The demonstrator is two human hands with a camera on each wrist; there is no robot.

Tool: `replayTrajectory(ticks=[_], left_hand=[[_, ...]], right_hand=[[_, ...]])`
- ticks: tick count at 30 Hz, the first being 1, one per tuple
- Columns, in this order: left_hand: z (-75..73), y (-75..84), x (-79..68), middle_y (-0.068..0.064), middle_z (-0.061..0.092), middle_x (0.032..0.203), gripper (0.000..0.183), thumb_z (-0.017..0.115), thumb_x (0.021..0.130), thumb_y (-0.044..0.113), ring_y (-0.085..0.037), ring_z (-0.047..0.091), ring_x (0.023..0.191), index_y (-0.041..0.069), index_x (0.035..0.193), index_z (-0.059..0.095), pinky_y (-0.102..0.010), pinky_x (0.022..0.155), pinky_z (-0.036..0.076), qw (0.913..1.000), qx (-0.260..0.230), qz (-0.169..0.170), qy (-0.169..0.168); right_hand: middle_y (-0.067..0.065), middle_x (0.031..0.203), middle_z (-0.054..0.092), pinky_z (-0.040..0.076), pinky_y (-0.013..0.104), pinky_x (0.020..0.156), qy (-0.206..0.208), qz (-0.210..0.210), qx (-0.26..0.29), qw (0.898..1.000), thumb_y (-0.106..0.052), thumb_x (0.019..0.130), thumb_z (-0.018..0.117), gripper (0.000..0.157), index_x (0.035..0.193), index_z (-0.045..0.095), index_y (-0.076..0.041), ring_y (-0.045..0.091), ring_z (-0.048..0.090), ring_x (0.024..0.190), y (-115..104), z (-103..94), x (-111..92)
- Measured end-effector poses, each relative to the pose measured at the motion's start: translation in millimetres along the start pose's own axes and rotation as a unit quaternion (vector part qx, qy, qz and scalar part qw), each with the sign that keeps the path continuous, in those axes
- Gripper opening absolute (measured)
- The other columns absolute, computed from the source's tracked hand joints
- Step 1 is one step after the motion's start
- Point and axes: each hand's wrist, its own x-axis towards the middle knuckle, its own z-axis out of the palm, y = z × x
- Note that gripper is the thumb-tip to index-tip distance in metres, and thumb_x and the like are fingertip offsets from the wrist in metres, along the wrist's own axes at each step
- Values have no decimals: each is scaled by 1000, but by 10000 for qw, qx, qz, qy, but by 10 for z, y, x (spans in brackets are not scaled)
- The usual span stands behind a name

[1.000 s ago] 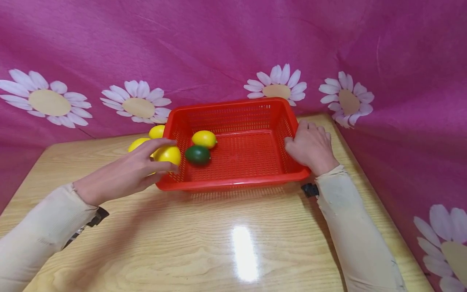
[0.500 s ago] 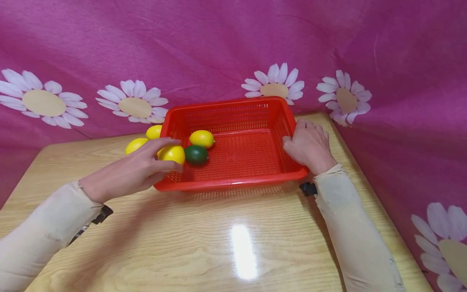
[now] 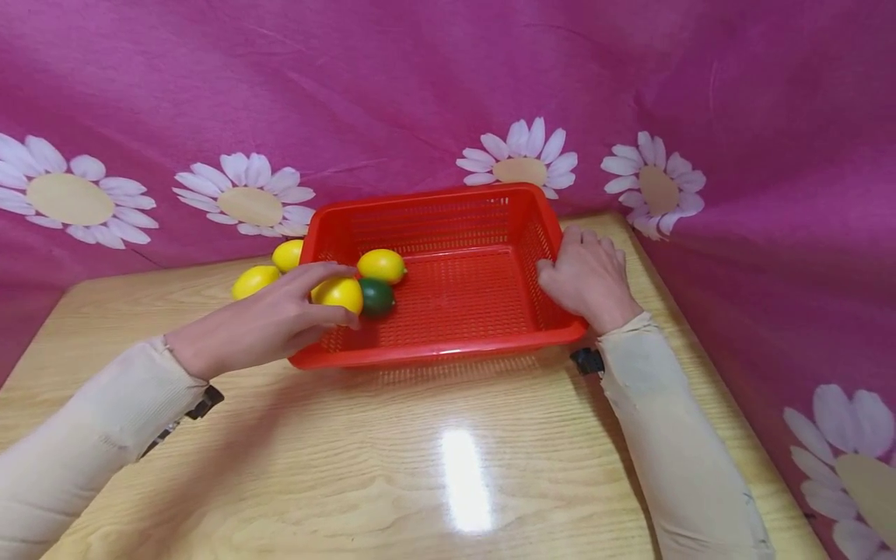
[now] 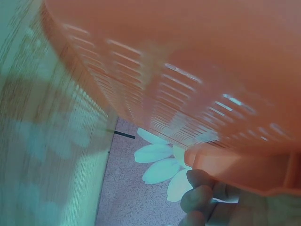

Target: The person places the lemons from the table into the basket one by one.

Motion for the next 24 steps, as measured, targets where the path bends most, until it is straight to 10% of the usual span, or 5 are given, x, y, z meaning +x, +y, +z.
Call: replayTrajectory(ticks=[24], left_hand=[[96,-22,69,-16,55,150,39,82,87,9,-41,51,139,28,121,77,-48,99,61,9973,-122,-22,-718]], right_hand=[[25,107,55,41,55,88,-29,9,20,10000,-24,89,64,47,121,48,7,41,47,100,-13,-3,-2]])
